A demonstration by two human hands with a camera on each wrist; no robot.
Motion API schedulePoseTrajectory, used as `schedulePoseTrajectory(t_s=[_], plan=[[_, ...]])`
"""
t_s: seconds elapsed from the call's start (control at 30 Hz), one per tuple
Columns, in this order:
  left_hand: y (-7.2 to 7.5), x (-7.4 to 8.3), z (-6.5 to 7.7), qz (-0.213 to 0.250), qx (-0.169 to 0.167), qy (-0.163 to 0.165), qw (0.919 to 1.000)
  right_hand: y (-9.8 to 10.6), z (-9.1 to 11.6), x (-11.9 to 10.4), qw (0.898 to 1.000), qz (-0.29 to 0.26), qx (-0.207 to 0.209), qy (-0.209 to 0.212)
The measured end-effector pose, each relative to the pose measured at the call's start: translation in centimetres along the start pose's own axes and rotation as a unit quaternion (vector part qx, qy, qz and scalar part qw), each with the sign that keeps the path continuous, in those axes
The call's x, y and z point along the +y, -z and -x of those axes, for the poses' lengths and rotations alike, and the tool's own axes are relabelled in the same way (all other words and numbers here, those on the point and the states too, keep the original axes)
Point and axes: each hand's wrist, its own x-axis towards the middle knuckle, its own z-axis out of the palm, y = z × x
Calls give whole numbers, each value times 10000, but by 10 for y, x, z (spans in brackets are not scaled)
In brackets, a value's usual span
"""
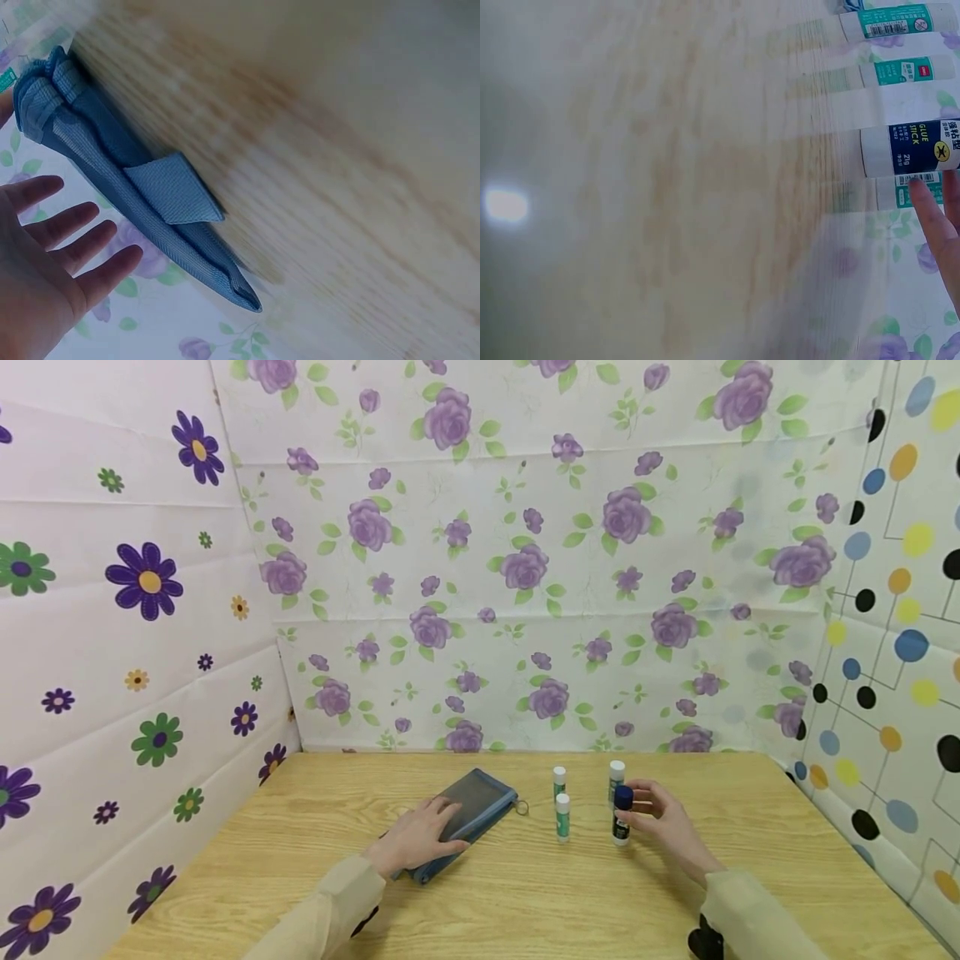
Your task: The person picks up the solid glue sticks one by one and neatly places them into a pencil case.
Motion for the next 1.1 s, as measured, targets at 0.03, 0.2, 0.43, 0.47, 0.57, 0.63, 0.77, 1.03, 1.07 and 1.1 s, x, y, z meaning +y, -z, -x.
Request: schedulePoseTrajectory(t_s=[0.03,0.2,0.43,0.47,0.57,0.63,0.77,1.03,1.07,1.1], plan=[[0,0,0,-22,-11,13,10000,0,0,0,10000,-8,-3,8],[0,2,0,-28,-30,17,10000,0,0,-1,9999,-79,-21,-76],[-3,4,-1,-102,-19,-20,9999,0,2,-3,9996,-116,-56,-232],[-4,4,-2,-117,-17,-14,9999,0,2,-3,9996,-122,-56,-251],[-6,5,-3,-145,2,-24,9999,1,2,-3,9996,-52,-34,-263],[-6,5,-5,-130,47,-65,9999,3,2,-2,9997,14,-10,-261],[-6,5,-6,-74,96,-176,9998,4,2,-1,9996,134,31,-265],[-2,4,-5,148,64,-221,9996,2,1,-1,9995,74,-23,-317],[-2,4,-5,181,77,-216,9996,2,1,-1,9995,4,-34,-301],[-2,4,-5,209,100,-215,9995,2,1,-1,9995,-72,-15,-302]])
